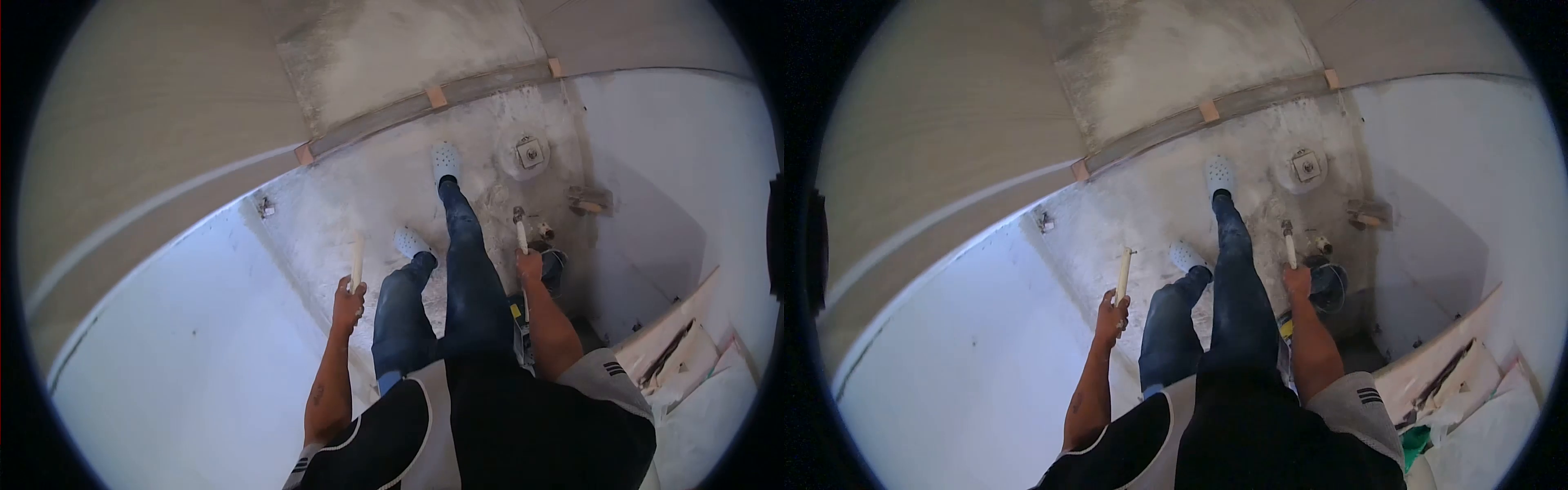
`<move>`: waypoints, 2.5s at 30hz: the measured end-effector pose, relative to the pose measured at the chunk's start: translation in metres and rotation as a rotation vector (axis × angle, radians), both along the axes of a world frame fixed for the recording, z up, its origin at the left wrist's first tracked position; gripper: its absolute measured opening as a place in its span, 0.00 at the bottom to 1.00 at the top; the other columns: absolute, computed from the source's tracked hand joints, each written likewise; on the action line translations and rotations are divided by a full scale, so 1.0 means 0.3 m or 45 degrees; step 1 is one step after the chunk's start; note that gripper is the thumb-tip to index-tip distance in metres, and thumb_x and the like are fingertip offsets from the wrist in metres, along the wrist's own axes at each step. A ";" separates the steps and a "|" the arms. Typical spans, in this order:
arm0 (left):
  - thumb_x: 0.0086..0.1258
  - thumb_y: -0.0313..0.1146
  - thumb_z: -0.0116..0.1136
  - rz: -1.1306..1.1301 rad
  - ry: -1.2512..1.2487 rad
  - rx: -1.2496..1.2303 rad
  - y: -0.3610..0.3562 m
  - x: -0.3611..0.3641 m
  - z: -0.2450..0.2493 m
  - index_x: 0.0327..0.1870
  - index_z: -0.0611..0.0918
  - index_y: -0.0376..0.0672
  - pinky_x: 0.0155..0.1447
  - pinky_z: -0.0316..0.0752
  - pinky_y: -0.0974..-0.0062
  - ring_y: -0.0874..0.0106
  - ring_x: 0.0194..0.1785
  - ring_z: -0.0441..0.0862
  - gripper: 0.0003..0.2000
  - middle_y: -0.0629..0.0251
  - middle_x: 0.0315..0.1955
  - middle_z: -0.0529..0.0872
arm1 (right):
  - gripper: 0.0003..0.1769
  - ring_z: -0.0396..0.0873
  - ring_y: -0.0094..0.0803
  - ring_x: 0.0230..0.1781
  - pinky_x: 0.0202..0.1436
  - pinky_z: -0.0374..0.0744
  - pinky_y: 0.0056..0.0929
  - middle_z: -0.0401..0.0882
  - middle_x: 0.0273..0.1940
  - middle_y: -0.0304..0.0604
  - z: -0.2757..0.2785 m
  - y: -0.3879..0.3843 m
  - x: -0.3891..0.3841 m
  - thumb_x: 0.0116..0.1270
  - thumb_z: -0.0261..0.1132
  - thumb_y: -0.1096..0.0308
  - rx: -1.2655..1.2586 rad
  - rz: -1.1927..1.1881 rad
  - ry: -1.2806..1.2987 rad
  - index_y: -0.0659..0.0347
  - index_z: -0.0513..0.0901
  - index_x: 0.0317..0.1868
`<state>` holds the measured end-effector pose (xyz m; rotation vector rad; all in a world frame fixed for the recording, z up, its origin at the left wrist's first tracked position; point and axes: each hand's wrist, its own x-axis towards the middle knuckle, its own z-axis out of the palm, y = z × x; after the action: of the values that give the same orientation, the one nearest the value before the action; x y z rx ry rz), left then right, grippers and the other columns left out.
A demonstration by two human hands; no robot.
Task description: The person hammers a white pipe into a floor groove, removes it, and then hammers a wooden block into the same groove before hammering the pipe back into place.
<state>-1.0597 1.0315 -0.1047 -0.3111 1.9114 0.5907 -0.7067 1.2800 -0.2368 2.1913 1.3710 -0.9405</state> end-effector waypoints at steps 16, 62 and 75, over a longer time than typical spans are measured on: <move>0.69 0.38 0.56 -0.875 0.260 0.429 0.993 0.054 -0.809 0.61 0.71 0.43 0.39 0.75 0.68 0.64 0.32 0.80 0.21 0.55 0.30 0.81 | 0.19 0.70 0.28 0.22 0.29 0.70 0.34 0.70 0.19 0.41 -0.529 0.452 -0.353 0.64 0.60 0.57 -0.180 -0.480 0.706 0.69 0.76 0.27; 0.70 0.36 0.49 -0.386 0.204 0.599 1.269 0.211 -1.545 0.54 0.63 0.34 0.29 0.74 0.63 0.62 0.28 0.79 0.19 0.51 0.30 0.78 | 0.28 0.59 0.21 0.11 0.14 0.61 0.24 0.61 0.15 0.30 -1.188 0.659 -0.561 0.70 0.50 0.38 0.031 -0.550 1.348 0.57 0.72 0.31; 0.71 0.36 0.50 -0.364 0.267 0.617 1.236 0.240 -1.542 0.47 0.64 0.39 0.12 0.64 0.72 0.74 0.13 0.68 0.13 0.66 0.19 0.70 | 0.27 0.58 0.23 0.09 0.13 0.60 0.26 0.60 0.13 0.31 -1.190 0.682 -0.569 0.71 0.50 0.40 0.116 -1.033 1.474 0.56 0.71 0.29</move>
<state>-0.9877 1.4023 -0.5673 0.3410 1.8920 0.8903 -0.8774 1.4845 -0.5939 2.3190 0.7566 -2.7666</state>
